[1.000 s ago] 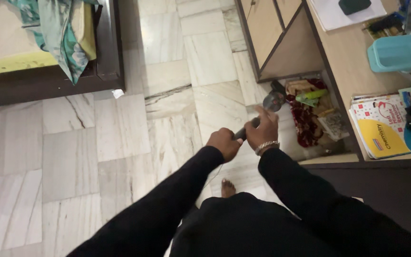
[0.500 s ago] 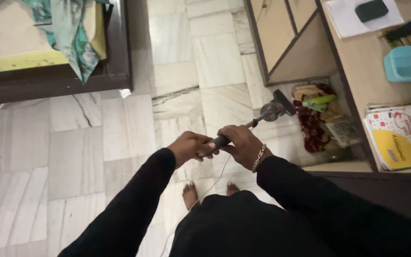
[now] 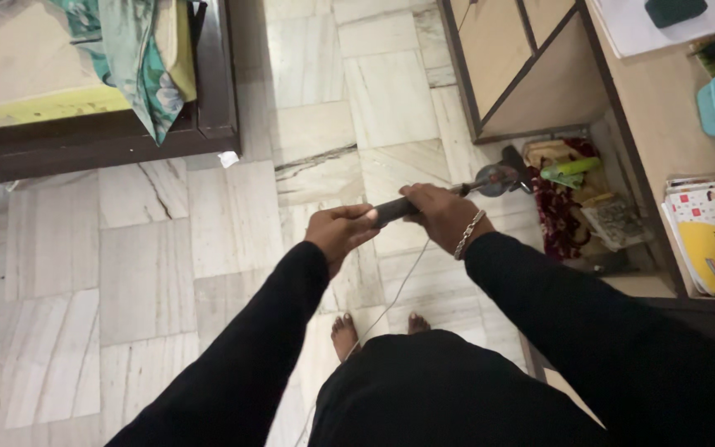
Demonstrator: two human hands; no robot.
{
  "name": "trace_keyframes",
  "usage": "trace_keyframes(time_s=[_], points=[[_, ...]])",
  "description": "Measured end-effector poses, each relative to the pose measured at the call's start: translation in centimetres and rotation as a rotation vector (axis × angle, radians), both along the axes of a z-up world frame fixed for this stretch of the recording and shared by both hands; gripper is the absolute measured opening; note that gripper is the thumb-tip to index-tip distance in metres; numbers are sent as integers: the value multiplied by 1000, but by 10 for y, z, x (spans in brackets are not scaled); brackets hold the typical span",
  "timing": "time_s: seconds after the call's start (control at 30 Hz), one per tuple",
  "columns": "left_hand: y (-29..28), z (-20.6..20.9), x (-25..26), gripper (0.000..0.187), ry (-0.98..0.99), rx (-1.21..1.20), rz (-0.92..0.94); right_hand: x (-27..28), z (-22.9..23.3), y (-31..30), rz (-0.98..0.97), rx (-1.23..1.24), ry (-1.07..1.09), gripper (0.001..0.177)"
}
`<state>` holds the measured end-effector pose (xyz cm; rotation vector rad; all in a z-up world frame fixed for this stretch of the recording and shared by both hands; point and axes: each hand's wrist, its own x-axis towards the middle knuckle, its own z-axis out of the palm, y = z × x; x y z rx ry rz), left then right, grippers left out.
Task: The person uses a corded stick vacuum to clean a tiled floor in a bedroom. They move the vacuum head back and forth across the floor, navigating around a bed and a chair.
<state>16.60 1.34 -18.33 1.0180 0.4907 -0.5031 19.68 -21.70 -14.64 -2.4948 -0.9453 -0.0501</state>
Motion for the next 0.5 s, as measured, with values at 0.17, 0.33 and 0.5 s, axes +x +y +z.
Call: trace_keyframes(time_s=[0.17,0.33,0.5], points=[[-24,-24,19,37,15,-178,114,22,-3,-11,-82,-69,99,36],[-42,-33,39,26,107,-251,205,34,-5,-10,-187,-165,156,33],[-35,-30,55,25,197,-349,210,37,-8,-7,-216,-126,130,32]])
